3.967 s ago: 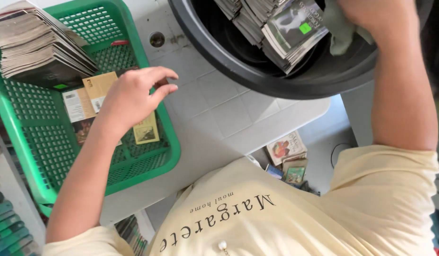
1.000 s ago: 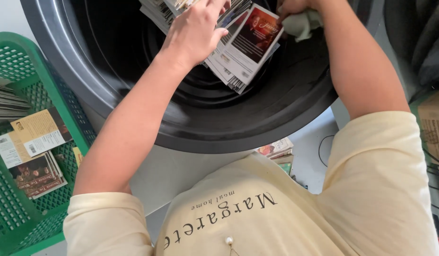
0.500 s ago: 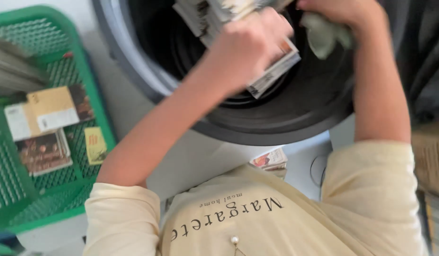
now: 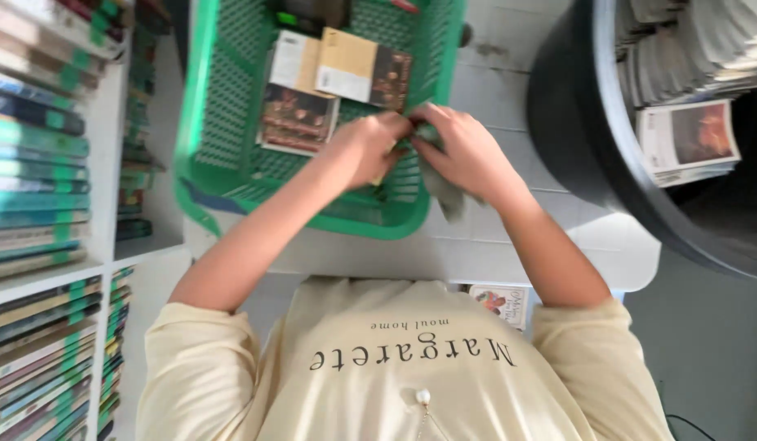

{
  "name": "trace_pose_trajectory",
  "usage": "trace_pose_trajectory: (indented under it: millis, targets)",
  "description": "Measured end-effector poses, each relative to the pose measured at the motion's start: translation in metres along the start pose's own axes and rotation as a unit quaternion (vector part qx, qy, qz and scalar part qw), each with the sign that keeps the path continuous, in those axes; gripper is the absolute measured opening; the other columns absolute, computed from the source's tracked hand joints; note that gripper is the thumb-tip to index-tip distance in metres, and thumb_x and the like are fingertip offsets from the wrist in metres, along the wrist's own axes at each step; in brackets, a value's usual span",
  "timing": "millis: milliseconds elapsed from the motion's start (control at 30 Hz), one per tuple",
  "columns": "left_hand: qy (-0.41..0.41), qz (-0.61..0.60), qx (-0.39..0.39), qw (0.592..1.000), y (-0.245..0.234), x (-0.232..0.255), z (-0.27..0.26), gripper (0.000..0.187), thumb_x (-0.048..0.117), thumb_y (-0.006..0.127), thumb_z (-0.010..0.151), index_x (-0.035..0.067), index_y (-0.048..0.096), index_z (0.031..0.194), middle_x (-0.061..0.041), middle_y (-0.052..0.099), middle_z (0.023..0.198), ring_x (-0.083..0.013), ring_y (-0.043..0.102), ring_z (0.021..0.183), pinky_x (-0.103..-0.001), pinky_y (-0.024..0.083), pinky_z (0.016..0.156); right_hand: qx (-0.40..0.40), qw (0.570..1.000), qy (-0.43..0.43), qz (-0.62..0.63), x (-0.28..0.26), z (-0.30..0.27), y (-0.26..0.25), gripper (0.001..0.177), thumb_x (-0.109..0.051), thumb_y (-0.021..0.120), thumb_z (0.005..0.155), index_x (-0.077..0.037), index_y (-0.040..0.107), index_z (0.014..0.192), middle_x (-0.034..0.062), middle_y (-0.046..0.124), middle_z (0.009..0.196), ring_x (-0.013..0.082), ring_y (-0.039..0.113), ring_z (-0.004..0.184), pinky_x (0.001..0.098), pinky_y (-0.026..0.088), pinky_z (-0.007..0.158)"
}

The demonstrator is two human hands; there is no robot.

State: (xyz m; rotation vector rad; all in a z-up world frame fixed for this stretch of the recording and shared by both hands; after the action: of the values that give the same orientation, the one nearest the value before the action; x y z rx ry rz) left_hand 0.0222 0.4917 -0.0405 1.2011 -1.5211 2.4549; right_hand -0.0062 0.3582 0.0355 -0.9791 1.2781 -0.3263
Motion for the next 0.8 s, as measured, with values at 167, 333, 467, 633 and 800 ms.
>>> trace_pose_trajectory:
  millis: [167,333,467,633,800]
  targets:
    - [-0.285,0.144,-0.198,0.927,0.035,-0.205,-0.065,0.04,0.018,0.072,0.082,0.004,0.064,0.118,-0.024,0.071,0.117,-0.048,0.067,0.104,-0.056,0.055,0.086,0.012,0.917,0.156,-0.366,0.149,0.144,0.145,0.06,-0.014,0.06,0.088,-0.01,0.044,0.146,0.0337,0.052,0.138,0.05,0.07,0.084,0.0594,0.054,0.06]
    - [-0.406,0.127,-0.032,0.904,-0.014,-0.257,-0.075,0.059,0.011,0.068,0.088,0.001,0.044,0.141,-0.029,0.061,0.117,-0.0463,0.068,0.098,-0.055,0.059,0.081,-0.099,0.917,0.25,-0.294,0.176,0.174,0.131,0.147,-0.024,0.102,0.049,-0.027,0.012,0.165,0.023,0.025,0.166,0.0451,0.056,0.128,0.0572,0.054,0.09]
    - [-0.422,0.075,0.05,0.902,0.006,-0.279,-0.09,0.055,0.021,0.066,0.098,-0.005,0.043,0.141,-0.025,0.051,0.13,-0.04,0.057,0.11,-0.054,0.057,0.082,-0.071,0.943,0.255,-0.2,0.179,0.176,0.115,0.139,-0.031,0.103,0.046,-0.019,0.026,0.162,0.018,0.054,0.141,0.0417,0.06,0.119,0.0555,0.051,0.093]
    - [-0.367,0.127,0.077,0.918,0.011,-0.262,-0.078,0.055,0.018,0.072,0.088,-0.003,0.043,0.13,-0.026,0.046,0.124,-0.0447,0.056,0.106,-0.051,0.061,0.071,0.007,0.947,0.256,-0.196,0.236,0.187,0.119,0.075,-0.043,0.097,0.063,-0.005,0.069,0.121,0.0149,0.069,0.108,0.037,0.067,0.093,0.0478,0.055,0.081]
    - [-0.414,0.096,0.019,0.905,0.015,-0.27,-0.074,0.064,0.025,0.072,0.09,0.002,0.038,0.14,-0.027,0.044,0.13,-0.0486,0.054,0.111,-0.058,0.058,0.075,-0.092,0.937,0.333,-0.044,0.226,0.185,0.1,0.057,-0.041,0.08,0.086,0.004,0.07,0.12,0.0126,0.075,0.1,0.0273,0.066,0.076,0.0406,0.056,0.076]
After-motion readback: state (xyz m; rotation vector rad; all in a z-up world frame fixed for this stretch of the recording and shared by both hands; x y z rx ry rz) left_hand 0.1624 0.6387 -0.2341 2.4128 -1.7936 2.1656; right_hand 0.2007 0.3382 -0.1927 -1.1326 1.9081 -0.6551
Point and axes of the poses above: each hand's wrist, its own z-axis towards the middle knuckle, its own y-axis out of the palm, x = y × z, the point moved 6 cm from there along z, towards the middle knuckle
